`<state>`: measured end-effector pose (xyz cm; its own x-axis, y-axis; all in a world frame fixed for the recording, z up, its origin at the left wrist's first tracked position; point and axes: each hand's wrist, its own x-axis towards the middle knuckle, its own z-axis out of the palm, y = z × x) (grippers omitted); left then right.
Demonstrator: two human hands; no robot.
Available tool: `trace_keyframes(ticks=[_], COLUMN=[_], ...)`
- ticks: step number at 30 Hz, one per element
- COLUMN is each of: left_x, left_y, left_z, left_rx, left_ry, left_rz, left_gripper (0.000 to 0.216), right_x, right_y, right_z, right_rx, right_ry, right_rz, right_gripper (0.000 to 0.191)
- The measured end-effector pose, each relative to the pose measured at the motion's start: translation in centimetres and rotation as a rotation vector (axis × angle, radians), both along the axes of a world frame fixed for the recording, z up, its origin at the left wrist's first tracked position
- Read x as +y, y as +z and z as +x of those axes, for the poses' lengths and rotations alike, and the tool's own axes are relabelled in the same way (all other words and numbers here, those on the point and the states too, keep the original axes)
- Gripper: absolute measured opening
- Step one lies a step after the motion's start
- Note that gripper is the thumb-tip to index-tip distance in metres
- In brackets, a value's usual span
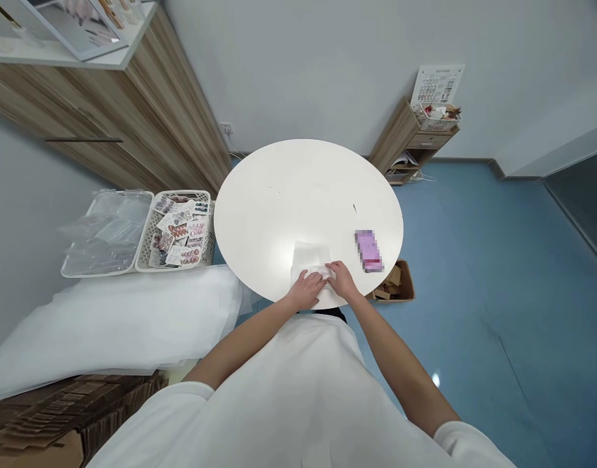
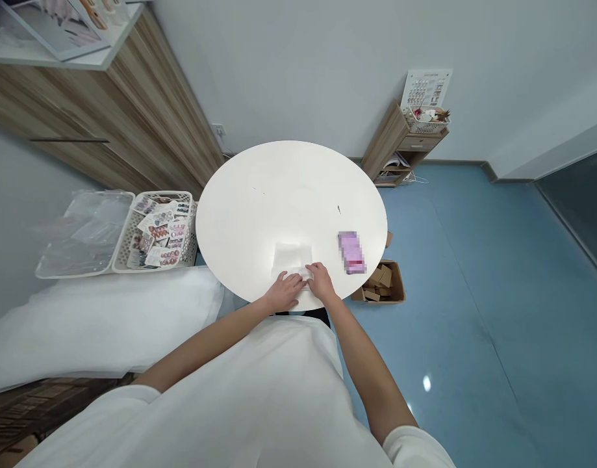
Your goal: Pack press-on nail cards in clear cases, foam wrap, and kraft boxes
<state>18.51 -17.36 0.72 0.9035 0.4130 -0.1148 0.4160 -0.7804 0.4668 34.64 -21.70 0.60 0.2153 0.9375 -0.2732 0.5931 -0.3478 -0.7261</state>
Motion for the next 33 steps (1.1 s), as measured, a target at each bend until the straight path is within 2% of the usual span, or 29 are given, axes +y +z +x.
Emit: trace_keyframes(ticks=[3, 5, 6, 8, 10, 12, 14, 16, 22, 25, 28, 30, 33], left_x=[-0.1, -0.5, -0.7, -1.1, -1.4, -1.5, -1.4, -1.0, 0.9, 1.5, 1.7, 1.6, 1.3], left_y=[0.3, 0.2, 0.1, -0.5, -1.1, -1.8, -2.4, -2.7, -2.8, -2.3, -1.7, -1.3, -0.9], left_z=[-1.3, -2.5, -3.1, -4.4, -5.2, -5.5, -5.3, -4.8, -4.7, -5.1, -5.0, -4.5, -3.1], left_rx=[0.012, 0.016, 0.02, 0.047, 0.064, 0.0, -0.13, -0.211, -0.227, -0.304, -0.338, -0.336, -0.319], left_ry=[-0.012, 0.067, 0.158, 0.452, 0.78, 0.996, 1.09, 1.137, 1.366, 1.346, 1.172, 1.073, 1.001], left_rz=[0.01, -0.002, -0.016, -0.089, -0.232, -0.429, -0.612, -0.715, -0.758, -0.847, -0.891, -0.845, -0.737], left_gripper=[0.055, 0.056, 0.058, 0.065, 0.072, 0.077, 0.08, 0.082, 0.072, 0.058, 0.035, 0.028, 0.029], right_x=[-1.5, -2.1, -2.2, -2.2, -1.8, -1.3, -0.8, -0.2, 0.8, 1.0, 1.1, 1.1, 1.4], right_y=[-0.6, -0.9, -1.1, -1.5, -1.9, -2.2, -2.3, -2.3, -2.0, -2.0, -2.1, -2.1, -2.1], right_z=[-1.2, -1.9, -2.2, -2.7, -2.9, -3.1, -3.2, -3.4, -4.1, -4.3, -4.6, -4.8, -5.3], right_rx=[-0.23, -0.301, -0.32, -0.332, -0.32, -0.3, -0.276, -0.245, -0.22, -0.242, -0.268, -0.287, -0.304], right_ry=[0.183, 0.223, 0.227, 0.221, 0.211, 0.206, 0.224, 0.257, 0.296, 0.303, 0.288, 0.251, 0.174], right_rz=[0.03, 0.006, -0.006, -0.017, -0.01, 0.001, 0.009, 0.019, 0.031, 0.034, 0.032, 0.031, 0.0], right_gripper=[0.047, 0.048, 0.048, 0.048, 0.049, 0.049, 0.049, 0.049, 0.048, 0.048, 0.048, 0.048, 0.045])
